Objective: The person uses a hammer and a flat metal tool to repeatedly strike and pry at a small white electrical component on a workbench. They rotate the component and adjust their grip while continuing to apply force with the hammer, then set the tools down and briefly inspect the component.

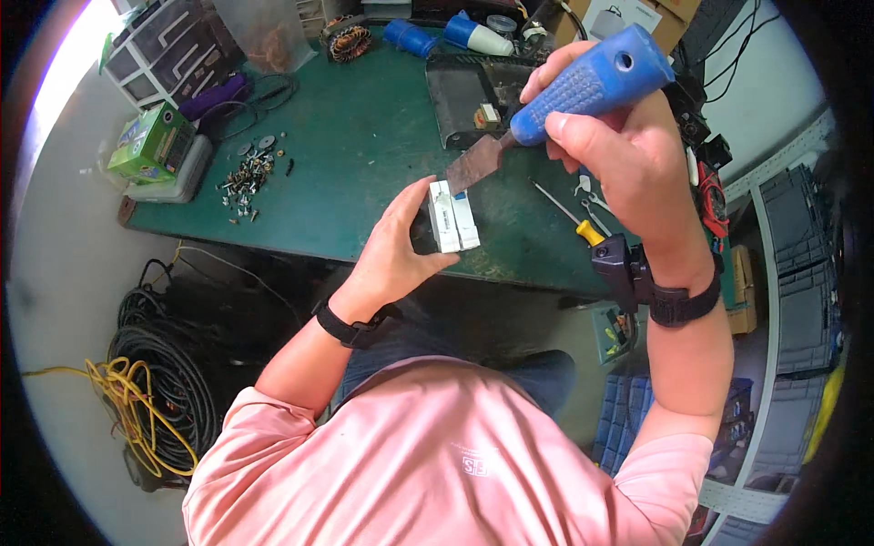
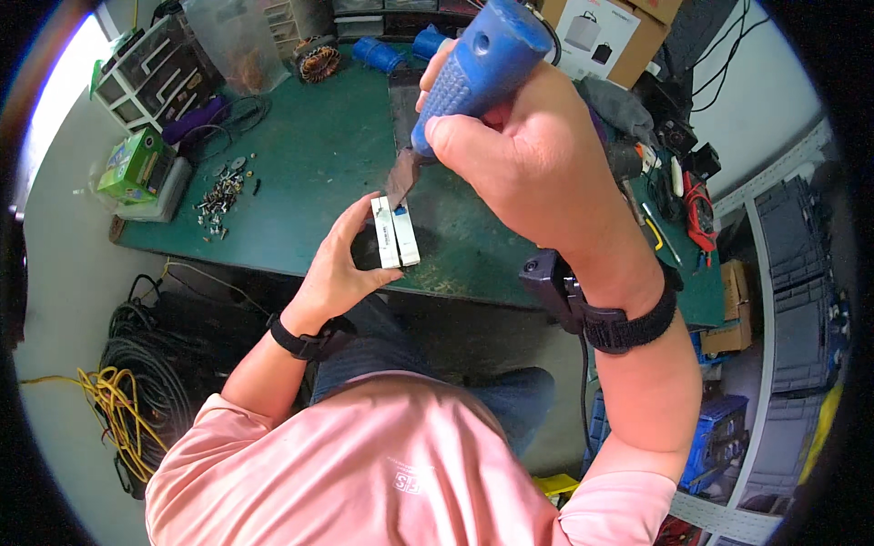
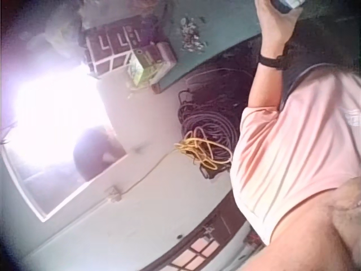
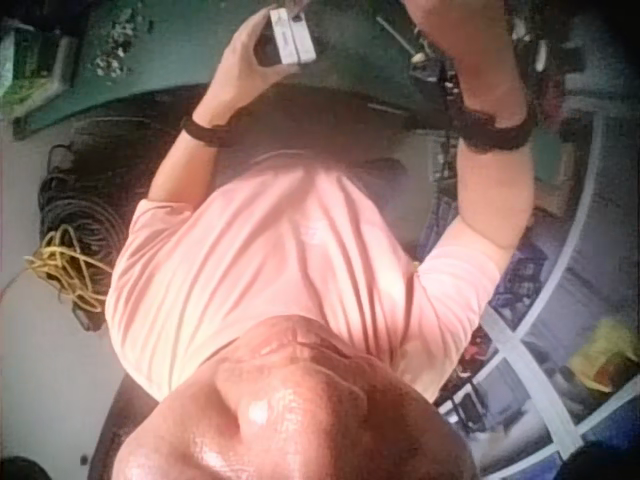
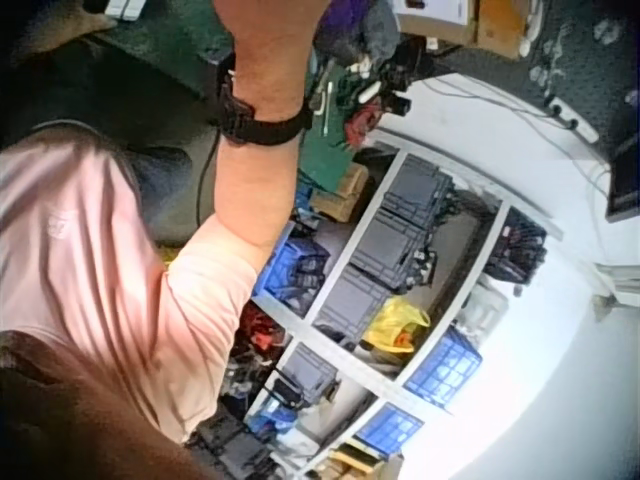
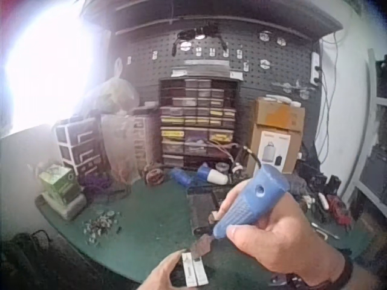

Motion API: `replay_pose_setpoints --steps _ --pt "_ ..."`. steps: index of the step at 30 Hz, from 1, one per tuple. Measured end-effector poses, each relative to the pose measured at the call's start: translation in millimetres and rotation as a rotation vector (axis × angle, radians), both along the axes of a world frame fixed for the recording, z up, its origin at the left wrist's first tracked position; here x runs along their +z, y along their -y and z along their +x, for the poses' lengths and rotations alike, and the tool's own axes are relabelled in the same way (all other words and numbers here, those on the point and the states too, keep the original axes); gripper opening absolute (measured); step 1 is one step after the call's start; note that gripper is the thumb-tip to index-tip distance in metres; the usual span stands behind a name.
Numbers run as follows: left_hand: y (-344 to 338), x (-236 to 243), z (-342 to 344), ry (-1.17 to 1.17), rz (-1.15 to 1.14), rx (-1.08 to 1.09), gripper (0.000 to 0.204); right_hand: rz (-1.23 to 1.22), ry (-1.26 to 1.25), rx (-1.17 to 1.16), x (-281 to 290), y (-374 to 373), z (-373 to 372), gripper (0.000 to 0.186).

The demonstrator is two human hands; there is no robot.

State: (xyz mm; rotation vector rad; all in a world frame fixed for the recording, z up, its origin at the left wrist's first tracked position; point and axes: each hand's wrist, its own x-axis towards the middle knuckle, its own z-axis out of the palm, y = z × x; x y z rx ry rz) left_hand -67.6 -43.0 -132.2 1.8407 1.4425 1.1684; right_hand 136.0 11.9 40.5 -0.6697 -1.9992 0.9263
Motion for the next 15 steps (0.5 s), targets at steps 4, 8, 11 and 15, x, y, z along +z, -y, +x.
replay_pose_setpoints --steps 4,8,11,15 --pt "-1.0 0.2 -1.2 -0.006 0.010 -0.011 0.096 -0.046 -0.031 0.008 0.0 1.4 -3.1 0.027" --pt "-1.2 2.5 -2.2 -0.009 0.008 -0.005 0.095 -0.046 -0.004 0.004 0.7 1.8 -5.1 0.028" --pt "-2.8 4.4 -2.2 -0.009 0.001 -0.023 0.094 -0.065 -0.031 -0.012 0.1 4.1 -6.4 0.028" --pt "-4.1 5.0 -5.3 -0.052 0.001 -0.017 0.092 0.126 0.131 -0.055 6.1 -0.5 -15.3 0.020"
